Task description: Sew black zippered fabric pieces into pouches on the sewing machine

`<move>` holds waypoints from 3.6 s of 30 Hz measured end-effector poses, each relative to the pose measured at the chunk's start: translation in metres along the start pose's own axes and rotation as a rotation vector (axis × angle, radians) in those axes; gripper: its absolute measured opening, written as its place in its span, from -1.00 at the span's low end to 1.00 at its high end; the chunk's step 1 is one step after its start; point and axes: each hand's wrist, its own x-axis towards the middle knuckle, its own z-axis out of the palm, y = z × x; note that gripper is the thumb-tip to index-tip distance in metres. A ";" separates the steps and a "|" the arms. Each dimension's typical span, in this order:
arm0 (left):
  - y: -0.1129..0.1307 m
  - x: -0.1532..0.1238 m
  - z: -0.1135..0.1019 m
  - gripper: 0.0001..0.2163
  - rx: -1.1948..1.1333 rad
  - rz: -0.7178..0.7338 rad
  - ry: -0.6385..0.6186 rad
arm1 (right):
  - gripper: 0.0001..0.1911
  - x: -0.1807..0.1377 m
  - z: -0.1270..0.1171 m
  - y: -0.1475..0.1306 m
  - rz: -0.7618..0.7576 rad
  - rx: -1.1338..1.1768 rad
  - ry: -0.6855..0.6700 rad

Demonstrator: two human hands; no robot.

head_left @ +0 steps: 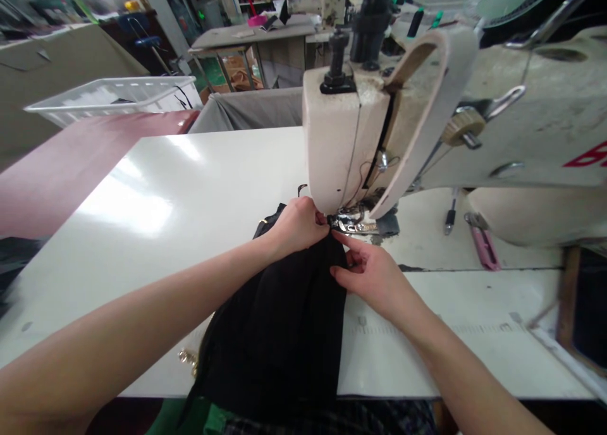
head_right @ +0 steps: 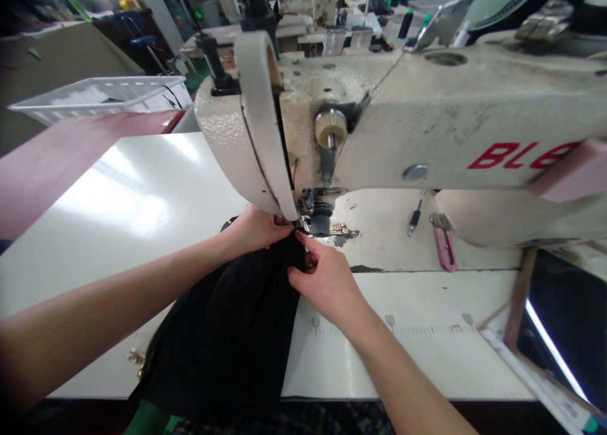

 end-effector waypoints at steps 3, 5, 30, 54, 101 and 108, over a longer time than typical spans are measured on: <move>-0.002 0.000 0.002 -0.91 -0.011 0.029 0.023 | -0.29 0.000 0.000 0.001 0.011 0.034 -0.002; -0.005 0.000 0.005 -0.92 -0.020 0.042 0.035 | -0.29 0.000 0.000 0.000 0.010 0.044 -0.007; 0.001 -0.202 0.006 -0.48 0.017 0.355 0.040 | -0.72 -0.105 0.060 0.002 0.045 0.346 -0.094; 0.008 -0.201 -0.009 -0.76 0.159 0.816 0.140 | -0.75 -0.136 0.067 0.004 0.240 0.724 -0.134; 0.006 -0.201 0.000 -0.80 0.061 0.828 0.172 | -0.78 -0.140 0.065 0.010 0.164 0.642 -0.142; 0.004 -0.200 0.000 -0.80 0.087 0.804 0.117 | -0.80 -0.142 0.065 0.010 0.211 0.742 -0.179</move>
